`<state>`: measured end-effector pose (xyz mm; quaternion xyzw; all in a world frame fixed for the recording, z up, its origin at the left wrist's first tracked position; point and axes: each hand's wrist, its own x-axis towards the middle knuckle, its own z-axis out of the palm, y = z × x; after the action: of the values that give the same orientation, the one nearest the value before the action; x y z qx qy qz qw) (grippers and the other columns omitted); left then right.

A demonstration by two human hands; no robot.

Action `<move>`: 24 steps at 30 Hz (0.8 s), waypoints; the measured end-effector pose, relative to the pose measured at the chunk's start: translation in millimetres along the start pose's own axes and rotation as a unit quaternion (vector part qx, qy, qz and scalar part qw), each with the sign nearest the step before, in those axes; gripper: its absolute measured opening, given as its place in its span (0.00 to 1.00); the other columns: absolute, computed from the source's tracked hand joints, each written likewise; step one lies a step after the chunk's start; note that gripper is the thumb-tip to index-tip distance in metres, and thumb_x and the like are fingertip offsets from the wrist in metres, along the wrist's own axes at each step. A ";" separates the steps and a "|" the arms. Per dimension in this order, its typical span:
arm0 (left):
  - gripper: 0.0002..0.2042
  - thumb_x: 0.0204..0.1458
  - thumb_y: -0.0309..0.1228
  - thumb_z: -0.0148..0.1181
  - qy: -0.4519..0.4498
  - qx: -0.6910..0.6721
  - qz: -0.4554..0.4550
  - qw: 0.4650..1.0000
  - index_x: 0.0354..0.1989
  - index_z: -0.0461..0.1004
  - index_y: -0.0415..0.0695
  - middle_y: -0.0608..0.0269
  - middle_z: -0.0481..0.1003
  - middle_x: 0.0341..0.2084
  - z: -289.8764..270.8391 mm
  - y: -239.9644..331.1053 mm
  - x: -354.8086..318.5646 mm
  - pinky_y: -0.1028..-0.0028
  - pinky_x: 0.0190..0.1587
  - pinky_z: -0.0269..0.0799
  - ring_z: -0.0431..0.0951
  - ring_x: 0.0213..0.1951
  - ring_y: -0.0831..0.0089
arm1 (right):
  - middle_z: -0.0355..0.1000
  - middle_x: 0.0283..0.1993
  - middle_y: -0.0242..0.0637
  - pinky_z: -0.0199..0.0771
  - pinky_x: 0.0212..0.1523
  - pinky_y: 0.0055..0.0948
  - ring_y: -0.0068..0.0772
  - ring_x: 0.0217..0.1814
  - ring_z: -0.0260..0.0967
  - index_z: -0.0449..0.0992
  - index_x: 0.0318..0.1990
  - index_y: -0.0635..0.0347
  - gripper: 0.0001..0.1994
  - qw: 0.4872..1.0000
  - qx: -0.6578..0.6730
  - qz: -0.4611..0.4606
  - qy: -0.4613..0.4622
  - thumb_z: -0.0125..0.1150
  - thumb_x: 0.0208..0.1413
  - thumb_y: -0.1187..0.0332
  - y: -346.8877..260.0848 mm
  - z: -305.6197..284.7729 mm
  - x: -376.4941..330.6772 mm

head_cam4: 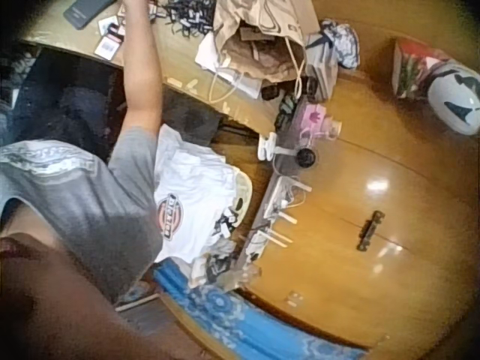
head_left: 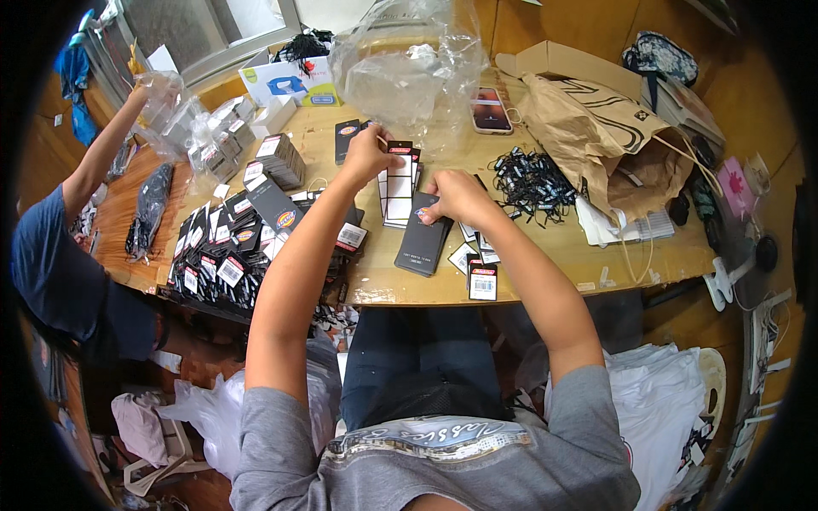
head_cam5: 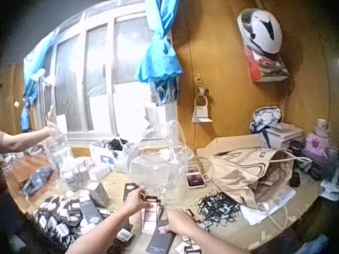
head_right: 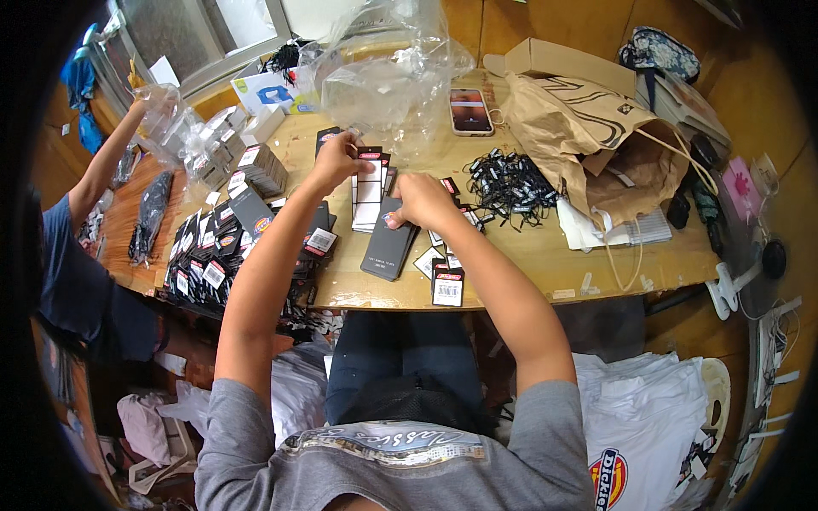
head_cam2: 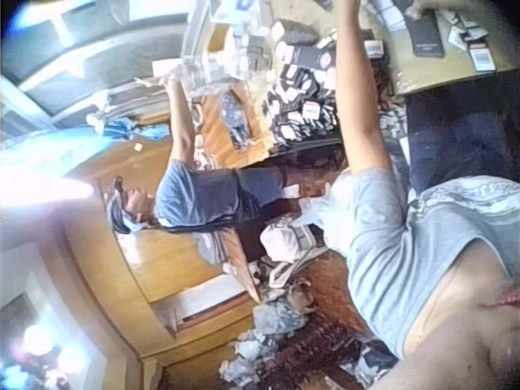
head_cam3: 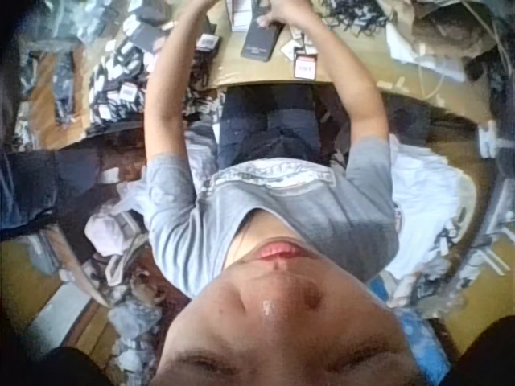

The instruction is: The person sits at a table and repeatedly picks up small black tags and plastic fasteners. They thread the fasteners through the tags and place the assembled items into a pile on the table.

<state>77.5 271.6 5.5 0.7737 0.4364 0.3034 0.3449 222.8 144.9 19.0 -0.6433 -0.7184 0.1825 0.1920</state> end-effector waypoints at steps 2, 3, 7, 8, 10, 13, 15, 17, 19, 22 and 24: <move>0.14 0.29 0.20 0.62 0.027 0.004 -0.012 1.000 0.27 0.66 0.39 0.63 0.69 0.19 -0.2 -8.7 1.4 0.80 0.22 0.65 0.70 0.23 0.77 | 0.69 0.26 0.44 0.65 0.31 0.31 0.39 0.31 0.68 0.70 0.27 0.63 0.20 0.996 0.089 0.004 0.008 0.70 0.21 0.67 5.3 6.2 6.7; 0.14 0.28 0.23 0.63 0.028 0.003 -0.029 0.999 0.27 0.67 0.39 0.61 0.70 0.20 -1.3 -12.9 2.8 0.77 0.24 0.65 0.71 0.24 0.74 | 0.69 0.26 0.44 0.65 0.31 0.31 0.39 0.31 0.67 0.70 0.27 0.63 0.20 0.993 0.113 0.010 0.022 0.70 0.21 0.68 6.8 5.8 8.5; 0.07 0.36 0.24 0.57 0.102 -0.011 0.030 0.994 0.24 0.68 0.37 0.57 0.72 0.21 -5.4 -24.8 0.6 0.76 0.29 0.65 0.73 0.26 0.71 | 0.69 0.27 0.44 0.64 0.33 0.31 0.40 0.31 0.67 0.69 0.27 0.63 0.20 0.985 0.159 0.027 0.061 0.70 0.21 0.69 7.5 3.7 12.9; 0.06 0.37 0.24 0.55 0.126 -0.032 0.050 0.990 0.24 0.68 0.37 0.57 0.72 0.21 -6.9 -23.0 -2.0 0.76 0.30 0.65 0.73 0.27 0.71 | 0.69 0.27 0.44 0.64 0.33 0.31 0.40 0.32 0.67 0.69 0.28 0.63 0.20 0.985 0.159 0.030 0.067 0.70 0.22 0.69 8.3 4.8 12.7; 0.03 0.41 0.20 0.52 0.098 -0.232 -0.017 0.968 0.26 0.69 0.36 0.58 0.72 0.23 -18.1 19.1 -22.4 0.80 0.27 0.66 0.72 0.28 0.78 | 0.69 0.24 0.38 0.65 0.25 0.25 0.29 0.26 0.67 0.69 0.28 0.63 0.14 0.976 0.202 -0.006 0.079 0.65 0.29 0.72 7.7 -4.5 5.9; 0.04 0.41 0.21 0.54 0.172 -0.132 0.079 0.973 0.27 0.69 0.36 0.60 0.72 0.21 -29.0 61.2 -56.0 0.81 0.25 0.66 0.72 0.26 0.79 | 0.67 0.22 0.32 0.63 0.18 0.17 0.18 0.23 0.64 0.70 0.29 0.63 0.09 0.915 0.388 -0.068 0.085 0.60 0.35 0.76 -0.2 -29.3 -1.7; 0.05 0.40 0.21 0.55 0.188 -0.093 0.073 0.975 0.27 0.70 0.35 0.62 0.72 0.20 -25.8 87.9 -80.4 0.82 0.25 0.66 0.72 0.26 0.79 | 0.67 0.21 0.30 0.63 0.18 0.15 0.16 0.22 0.63 0.71 0.29 0.64 0.08 0.896 0.400 -0.131 0.145 0.58 0.36 0.77 -17.0 -41.3 -11.5; 0.07 0.43 0.26 0.55 0.097 -0.212 0.059 0.971 0.30 0.71 0.37 0.66 0.72 0.23 -21.2 91.7 -92.0 0.86 0.25 0.62 0.68 0.25 0.85 | 0.67 0.22 0.31 0.63 0.22 0.16 0.16 0.22 0.63 0.70 0.28 0.65 0.09 0.910 0.332 -0.148 0.201 0.60 0.36 0.75 -27.6 -47.3 -21.4; 0.09 0.44 0.27 0.55 0.044 -0.316 0.045 0.947 0.32 0.71 0.35 0.66 0.72 0.25 -12.7 95.7 -101.8 0.85 0.31 0.63 0.69 0.28 0.84 | 0.67 0.21 0.32 0.63 0.24 0.18 0.18 0.22 0.63 0.70 0.26 0.65 0.09 0.908 0.296 -0.157 0.253 0.61 0.36 0.72 -27.8 -47.3 -28.9; 0.12 0.42 0.26 0.56 0.019 -0.353 0.029 0.935 0.35 0.69 0.33 0.60 0.72 0.28 2.5 99.1 -123.6 0.81 0.37 0.64 0.70 0.32 0.78 | 0.66 0.21 0.33 0.63 0.25 0.19 0.21 0.22 0.64 0.69 0.25 0.65 0.09 0.914 0.282 -0.114 0.269 0.61 0.36 0.71 -32.1 -44.9 -55.1; 0.13 0.42 0.25 0.56 0.055 -0.383 0.020 0.922 0.37 0.68 0.32 0.58 0.72 0.30 3.3 96.1 -132.8 0.80 0.38 0.64 0.70 0.33 0.77 | 0.66 0.23 0.32 0.64 0.26 0.17 0.21 0.24 0.65 0.68 0.25 0.66 0.07 0.947 0.208 -0.045 0.239 0.59 0.38 0.74 -19.1 -40.2 -80.0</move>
<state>67.1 116.6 57.9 0.5735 0.2897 0.4959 0.5841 234.9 63.9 60.0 -0.5806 -0.6257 0.1600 0.4957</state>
